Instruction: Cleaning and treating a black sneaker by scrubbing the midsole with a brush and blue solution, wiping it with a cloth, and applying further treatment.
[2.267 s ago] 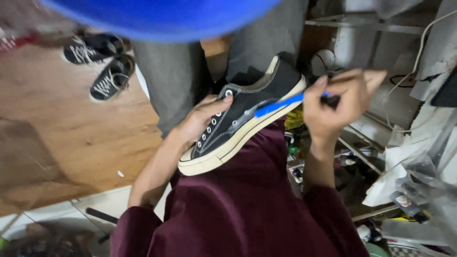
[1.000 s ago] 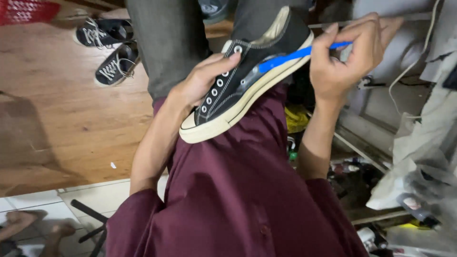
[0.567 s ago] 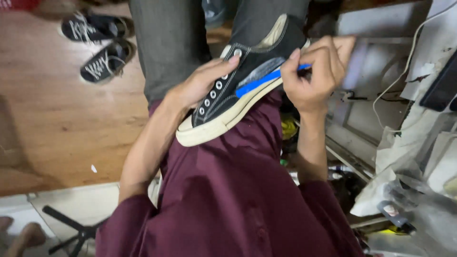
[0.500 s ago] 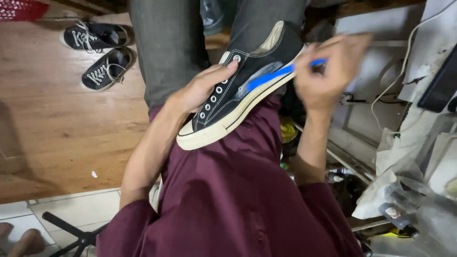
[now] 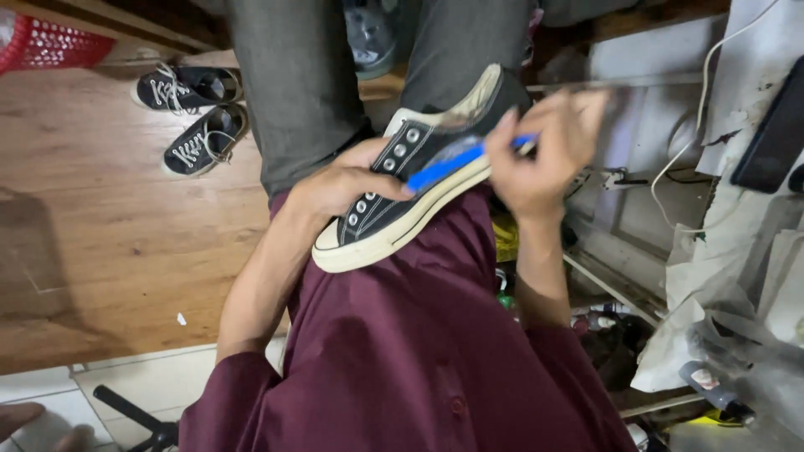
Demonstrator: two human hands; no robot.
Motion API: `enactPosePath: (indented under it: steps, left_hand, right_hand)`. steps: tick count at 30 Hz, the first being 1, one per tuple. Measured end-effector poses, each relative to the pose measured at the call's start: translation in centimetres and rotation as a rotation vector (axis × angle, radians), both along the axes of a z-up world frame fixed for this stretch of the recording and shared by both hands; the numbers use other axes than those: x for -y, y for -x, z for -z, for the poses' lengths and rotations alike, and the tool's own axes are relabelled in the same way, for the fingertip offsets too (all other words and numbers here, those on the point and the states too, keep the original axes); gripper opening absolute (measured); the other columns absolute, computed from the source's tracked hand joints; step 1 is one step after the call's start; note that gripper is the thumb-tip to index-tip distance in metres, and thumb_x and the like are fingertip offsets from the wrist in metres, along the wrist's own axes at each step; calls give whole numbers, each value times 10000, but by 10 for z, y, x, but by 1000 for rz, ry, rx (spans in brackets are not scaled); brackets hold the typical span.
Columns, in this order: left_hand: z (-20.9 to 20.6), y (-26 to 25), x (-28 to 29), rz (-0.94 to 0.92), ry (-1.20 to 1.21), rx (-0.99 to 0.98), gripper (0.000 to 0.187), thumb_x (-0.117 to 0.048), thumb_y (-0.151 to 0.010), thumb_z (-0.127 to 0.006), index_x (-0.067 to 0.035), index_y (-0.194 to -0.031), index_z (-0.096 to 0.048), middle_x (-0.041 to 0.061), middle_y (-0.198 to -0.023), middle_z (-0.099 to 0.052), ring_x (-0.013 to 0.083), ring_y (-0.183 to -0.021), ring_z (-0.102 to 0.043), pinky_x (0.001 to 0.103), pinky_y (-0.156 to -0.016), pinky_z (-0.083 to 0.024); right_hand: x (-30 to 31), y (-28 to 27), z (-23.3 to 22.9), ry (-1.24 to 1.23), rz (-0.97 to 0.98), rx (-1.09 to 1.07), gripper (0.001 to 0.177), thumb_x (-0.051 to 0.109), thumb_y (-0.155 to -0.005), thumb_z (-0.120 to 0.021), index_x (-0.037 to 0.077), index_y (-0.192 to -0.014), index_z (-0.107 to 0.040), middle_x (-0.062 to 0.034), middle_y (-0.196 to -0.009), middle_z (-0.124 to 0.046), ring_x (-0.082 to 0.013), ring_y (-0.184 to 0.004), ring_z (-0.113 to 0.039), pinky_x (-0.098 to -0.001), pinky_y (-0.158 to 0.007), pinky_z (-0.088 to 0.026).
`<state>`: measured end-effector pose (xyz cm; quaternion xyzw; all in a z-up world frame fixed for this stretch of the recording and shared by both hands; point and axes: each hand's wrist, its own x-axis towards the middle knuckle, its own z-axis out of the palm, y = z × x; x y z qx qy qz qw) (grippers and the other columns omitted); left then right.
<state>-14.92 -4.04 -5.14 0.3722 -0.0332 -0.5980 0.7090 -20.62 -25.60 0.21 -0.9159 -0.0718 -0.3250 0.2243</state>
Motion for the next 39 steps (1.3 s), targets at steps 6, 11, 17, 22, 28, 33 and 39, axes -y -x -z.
enactPosePath:
  steps: [6,11,17,22,28,33,39]
  left_hand:
    - [-45,0,-8,-27,-124,-103,449,2,-698,-621,-30,-1145,-635,128,-949,-687,197,-759,-653,254,-635,-540]
    - [-33,7,-17,-89,-46,-292,573,62,-641,-630,27,-1205,-537,191,-958,-641,236,-741,-651,284,-629,-552]
    - [3,21,-9,-165,194,-365,533,-50,-773,-577,34,-1290,-482,171,-1028,-646,211,-829,-651,268,-714,-528]
    - [1,15,-5,-248,224,-575,412,-231,-903,-600,54,-1197,-550,201,-1077,-661,263,-943,-670,337,-872,-549]
    - [-10,14,-2,-300,382,-562,553,-294,-949,-515,16,-1387,-385,205,-1324,-516,301,-1191,-539,391,-1078,-406]
    - [-3,15,-4,-283,291,-346,540,-240,-914,-594,15,-1361,-430,133,-1176,-626,196,-1024,-638,281,-904,-518]
    - [-33,10,2,-238,305,-251,613,-295,-917,-527,11,-1419,-351,169,-1385,-473,235,-1247,-501,316,-1113,-360]
  right_hand:
    - [-10,0,-22,-109,168,33,221,-29,-854,-549,23,-703,-396,-96,-653,-426,-250,-603,-410,-470,-912,-329]
    - [-14,7,-10,-33,3,25,289,19,-904,-540,52,-663,-384,-92,-613,-461,-248,-592,-453,-502,-851,-333]
    - [-10,-2,-5,9,-8,11,267,-55,-865,-547,12,-673,-374,-121,-631,-417,-270,-593,-398,-445,-741,-319]
    - [9,-9,8,-7,31,-21,242,-89,-814,-570,21,-671,-408,-114,-628,-441,-251,-637,-409,-429,-710,-355]
    - [-12,-7,16,-7,-112,12,257,-27,-867,-560,22,-665,-409,-103,-596,-426,-235,-568,-389,-405,-651,-304]
    - [4,-24,3,-76,64,66,233,-84,-818,-551,3,-683,-382,-113,-635,-410,-268,-667,-388,-419,-706,-336]
    - [14,-16,20,26,-73,-42,272,-58,-840,-620,22,-646,-447,-93,-634,-422,-247,-642,-406,-418,-660,-350]
